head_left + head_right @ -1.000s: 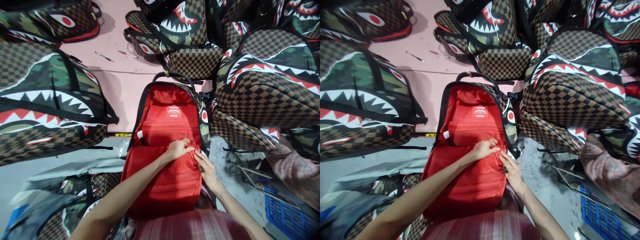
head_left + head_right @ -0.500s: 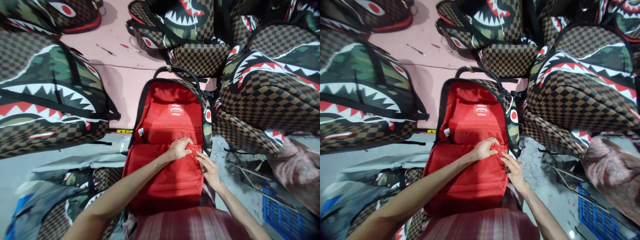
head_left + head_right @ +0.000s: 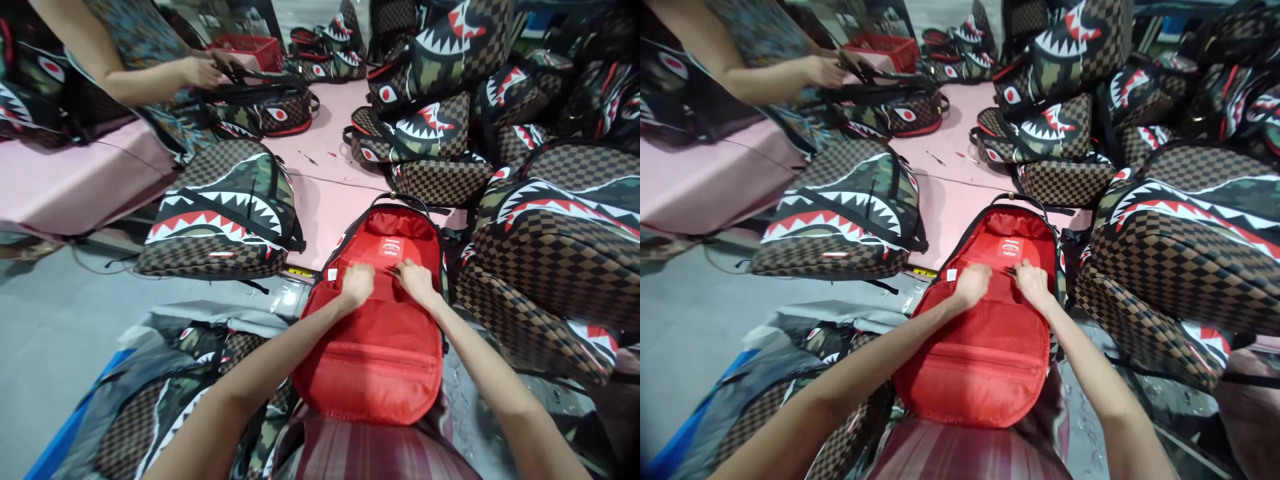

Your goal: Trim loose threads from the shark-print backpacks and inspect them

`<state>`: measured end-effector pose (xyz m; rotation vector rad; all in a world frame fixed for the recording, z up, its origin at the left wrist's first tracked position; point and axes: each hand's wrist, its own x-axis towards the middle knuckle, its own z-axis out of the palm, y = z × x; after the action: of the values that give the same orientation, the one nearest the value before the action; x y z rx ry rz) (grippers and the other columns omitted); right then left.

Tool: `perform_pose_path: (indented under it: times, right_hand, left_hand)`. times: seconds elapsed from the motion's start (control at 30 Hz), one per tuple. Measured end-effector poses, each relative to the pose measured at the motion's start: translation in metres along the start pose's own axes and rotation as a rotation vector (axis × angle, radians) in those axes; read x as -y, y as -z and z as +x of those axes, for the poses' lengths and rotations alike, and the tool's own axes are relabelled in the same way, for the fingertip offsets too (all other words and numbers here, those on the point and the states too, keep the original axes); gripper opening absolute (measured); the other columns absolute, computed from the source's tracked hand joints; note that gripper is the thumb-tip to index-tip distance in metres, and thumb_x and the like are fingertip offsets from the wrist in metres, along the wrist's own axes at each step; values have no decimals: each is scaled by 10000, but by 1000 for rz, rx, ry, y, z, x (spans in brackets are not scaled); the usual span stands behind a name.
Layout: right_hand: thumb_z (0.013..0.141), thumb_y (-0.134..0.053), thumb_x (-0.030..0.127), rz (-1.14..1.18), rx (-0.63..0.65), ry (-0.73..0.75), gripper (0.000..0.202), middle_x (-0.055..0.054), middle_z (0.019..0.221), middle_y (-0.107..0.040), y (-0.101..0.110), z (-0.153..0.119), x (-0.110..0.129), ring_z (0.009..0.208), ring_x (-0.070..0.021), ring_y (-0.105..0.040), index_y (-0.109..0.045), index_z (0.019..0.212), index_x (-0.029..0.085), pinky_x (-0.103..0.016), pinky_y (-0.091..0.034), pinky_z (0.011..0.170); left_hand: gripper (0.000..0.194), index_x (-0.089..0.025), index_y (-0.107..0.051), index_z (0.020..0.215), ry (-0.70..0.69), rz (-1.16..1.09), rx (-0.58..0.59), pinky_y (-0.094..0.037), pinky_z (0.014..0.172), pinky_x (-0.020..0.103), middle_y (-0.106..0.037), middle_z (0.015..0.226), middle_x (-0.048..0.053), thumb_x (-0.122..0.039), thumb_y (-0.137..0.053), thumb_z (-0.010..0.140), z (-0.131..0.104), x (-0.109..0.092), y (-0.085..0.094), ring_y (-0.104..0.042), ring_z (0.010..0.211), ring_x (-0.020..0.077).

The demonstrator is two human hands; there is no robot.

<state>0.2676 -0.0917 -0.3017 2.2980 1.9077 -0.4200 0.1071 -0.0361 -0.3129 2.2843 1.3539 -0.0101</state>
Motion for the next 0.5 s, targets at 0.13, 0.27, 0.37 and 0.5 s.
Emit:
perform_pose_path:
  times: [0.13,0.27,0.37,0.5]
  right_hand:
    - [916,-366,259,-74,43,-10,285,-72,980,-649,-3,-41,-16,785,-208,-665,-615,1053,235,-260,-454,622]
    - [905,-348,220,-113,39,-78,308,-72,1016,-646,-7,-64,-22,753,-190,-668,-591,1092,248,-235,-428,574]
    - [911,-350,234,-120,42,-80,302,-78,1029,-644,-7,-64,-21,763,-186,-665,-591,1092,248,-233,-425,577]
    - [912,-344,234,-122,64,-89,310,-84,1031,-632,-6,-60,-21,775,-184,-662,-591,1098,245,-233,-431,590]
  left_hand:
    - [461,-68,-430,1273,185,-13,-248,-410,977,331,-507,1287,178,-9,-308,832,20,47,25,-482,1205,223]
    - [534,-133,-423,1304,171,-31,-257,-407,961,244,-533,1296,110,19,-306,806,27,60,23,-513,1175,152]
    - [396,-174,-544,1195,157,-8,-164,-450,868,247,-632,1158,93,-100,-319,877,25,60,18,-597,1054,170]
    - [320,-128,-654,962,164,76,-13,-472,785,312,-696,883,150,-243,-362,896,24,60,17,-655,904,246]
